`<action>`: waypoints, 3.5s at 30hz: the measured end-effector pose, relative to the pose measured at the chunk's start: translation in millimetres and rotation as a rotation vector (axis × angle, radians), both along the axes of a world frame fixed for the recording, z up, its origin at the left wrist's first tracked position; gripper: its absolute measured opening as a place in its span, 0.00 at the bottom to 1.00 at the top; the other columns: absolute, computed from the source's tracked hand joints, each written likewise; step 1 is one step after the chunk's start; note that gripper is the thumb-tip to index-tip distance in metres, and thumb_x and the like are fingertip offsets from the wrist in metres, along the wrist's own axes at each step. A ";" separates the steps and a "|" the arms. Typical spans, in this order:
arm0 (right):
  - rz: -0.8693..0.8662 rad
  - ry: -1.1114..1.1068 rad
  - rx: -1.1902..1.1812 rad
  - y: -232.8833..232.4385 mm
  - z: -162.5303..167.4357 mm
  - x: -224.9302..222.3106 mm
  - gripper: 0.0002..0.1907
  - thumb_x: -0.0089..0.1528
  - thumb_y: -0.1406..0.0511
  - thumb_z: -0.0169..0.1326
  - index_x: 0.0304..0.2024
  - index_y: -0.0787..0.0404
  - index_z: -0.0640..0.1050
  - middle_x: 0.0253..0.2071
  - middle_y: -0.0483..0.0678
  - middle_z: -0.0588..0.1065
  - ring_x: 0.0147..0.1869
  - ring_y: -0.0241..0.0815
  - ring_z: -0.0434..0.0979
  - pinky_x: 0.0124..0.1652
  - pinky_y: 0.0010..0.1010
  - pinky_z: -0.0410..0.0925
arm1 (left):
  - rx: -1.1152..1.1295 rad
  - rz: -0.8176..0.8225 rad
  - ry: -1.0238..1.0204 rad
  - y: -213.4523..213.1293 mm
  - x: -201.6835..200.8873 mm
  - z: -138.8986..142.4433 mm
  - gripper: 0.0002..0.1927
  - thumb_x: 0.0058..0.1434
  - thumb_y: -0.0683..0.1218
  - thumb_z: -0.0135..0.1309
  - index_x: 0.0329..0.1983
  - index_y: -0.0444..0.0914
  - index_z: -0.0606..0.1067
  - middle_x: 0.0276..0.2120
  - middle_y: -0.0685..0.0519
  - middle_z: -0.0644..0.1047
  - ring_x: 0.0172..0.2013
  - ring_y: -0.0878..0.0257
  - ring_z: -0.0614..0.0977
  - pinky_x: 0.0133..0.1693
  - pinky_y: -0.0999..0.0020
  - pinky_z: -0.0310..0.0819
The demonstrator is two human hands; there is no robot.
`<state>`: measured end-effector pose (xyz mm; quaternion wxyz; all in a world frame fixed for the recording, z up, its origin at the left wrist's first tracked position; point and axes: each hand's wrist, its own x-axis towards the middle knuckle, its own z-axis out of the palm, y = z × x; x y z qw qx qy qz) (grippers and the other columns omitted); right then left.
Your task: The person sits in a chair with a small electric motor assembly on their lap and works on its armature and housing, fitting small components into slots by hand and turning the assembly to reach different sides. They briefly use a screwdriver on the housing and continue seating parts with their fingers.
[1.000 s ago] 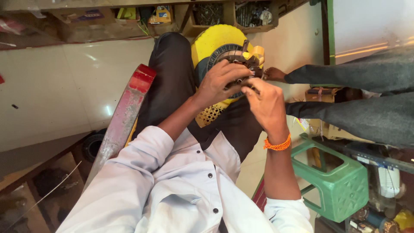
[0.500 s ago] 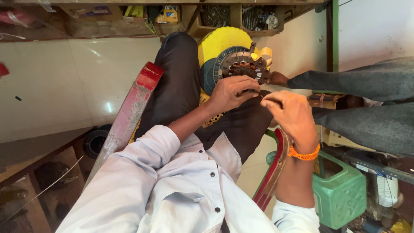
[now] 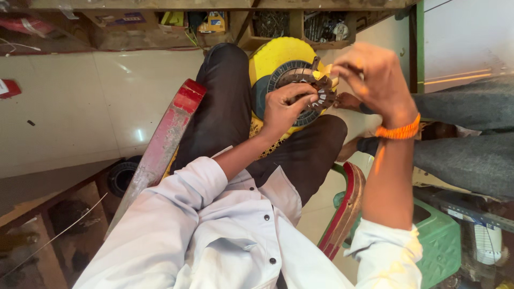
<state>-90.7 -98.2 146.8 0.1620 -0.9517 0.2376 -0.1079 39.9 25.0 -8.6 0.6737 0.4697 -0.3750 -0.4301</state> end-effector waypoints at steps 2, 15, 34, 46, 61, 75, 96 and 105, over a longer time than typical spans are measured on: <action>-0.049 0.018 0.079 -18.1 -11.1 2.9 0.05 0.68 0.68 0.63 0.43 0.64 0.82 0.36 0.52 0.76 0.36 0.47 0.74 0.37 0.35 0.65 | 0.171 -0.018 0.118 -1.1 -4.0 1.8 0.06 0.62 0.40 0.64 0.41 0.33 0.82 0.32 0.51 0.82 0.29 0.68 0.77 0.33 0.72 0.70; -0.380 -0.183 0.572 -53.9 -130.0 -35.9 0.06 0.64 0.72 0.56 0.42 0.68 0.82 0.37 0.45 0.81 0.41 0.29 0.79 0.41 0.23 0.72 | 0.120 0.268 -0.309 -3.8 -10.4 6.0 0.04 0.60 0.42 0.63 0.35 0.37 0.78 0.31 0.51 0.79 0.31 0.57 0.82 0.36 0.64 0.74; -0.793 -0.418 0.789 22.4 -59.3 -38.9 0.06 0.64 0.71 0.60 0.42 0.70 0.82 0.33 0.42 0.80 0.35 0.28 0.79 0.38 0.20 0.73 | -0.144 -0.307 -0.527 -69.8 41.0 -20.9 0.26 0.53 0.49 0.71 0.53 0.36 0.78 0.48 0.45 0.82 0.48 0.50 0.83 0.52 0.61 0.76; -0.799 -0.379 0.167 79.4 -84.2 -7.7 0.04 0.66 0.73 0.60 0.44 0.68 0.80 0.28 0.48 0.73 0.30 0.32 0.66 0.31 0.28 0.62 | -0.013 -0.303 -0.439 -64.2 42.8 -7.8 0.26 0.50 0.49 0.71 0.51 0.36 0.80 0.42 0.48 0.84 0.41 0.57 0.87 0.46 0.65 0.79; -0.767 -1.113 1.101 68.0 -128.4 -40.2 0.06 0.72 0.70 0.54 0.50 0.67 0.77 0.26 0.37 0.66 0.23 0.27 0.56 0.26 0.23 0.55 | -0.161 -0.497 -0.321 -78.0 48.7 -22.5 0.38 0.53 0.47 0.71 0.67 0.41 0.70 0.56 0.48 0.80 0.54 0.57 0.83 0.59 0.62 0.74; -0.815 -0.502 0.401 94.1 -96.6 -19.3 0.06 0.69 0.73 0.56 0.46 0.68 0.83 0.33 0.44 0.74 0.31 0.33 0.59 0.30 0.26 0.54 | -0.073 -0.591 -0.316 -78.9 57.5 -17.5 0.51 0.54 0.48 0.71 0.77 0.49 0.56 0.45 0.50 0.81 0.49 0.59 0.81 0.58 0.61 0.73; -0.671 -0.073 0.216 143.6 -39.9 -9.1 0.05 0.59 0.70 0.65 0.35 0.65 0.81 0.29 0.53 0.76 0.27 0.49 0.75 0.31 0.36 0.67 | -0.502 -0.128 -0.852 -9.6 34.3 -7.2 0.09 0.56 0.43 0.67 0.40 0.42 0.84 0.41 0.58 0.81 0.44 0.58 0.77 0.46 0.63 0.69; -0.271 -0.068 -0.155 43.6 4.0 -7.3 0.04 0.65 0.73 0.60 0.43 0.63 0.81 0.38 0.53 0.78 0.41 0.55 0.79 0.42 0.38 0.70 | -0.207 0.032 -0.191 0.9 3.6 5.5 0.03 0.63 0.39 0.62 0.38 0.34 0.82 0.34 0.52 0.83 0.35 0.65 0.83 0.39 0.70 0.76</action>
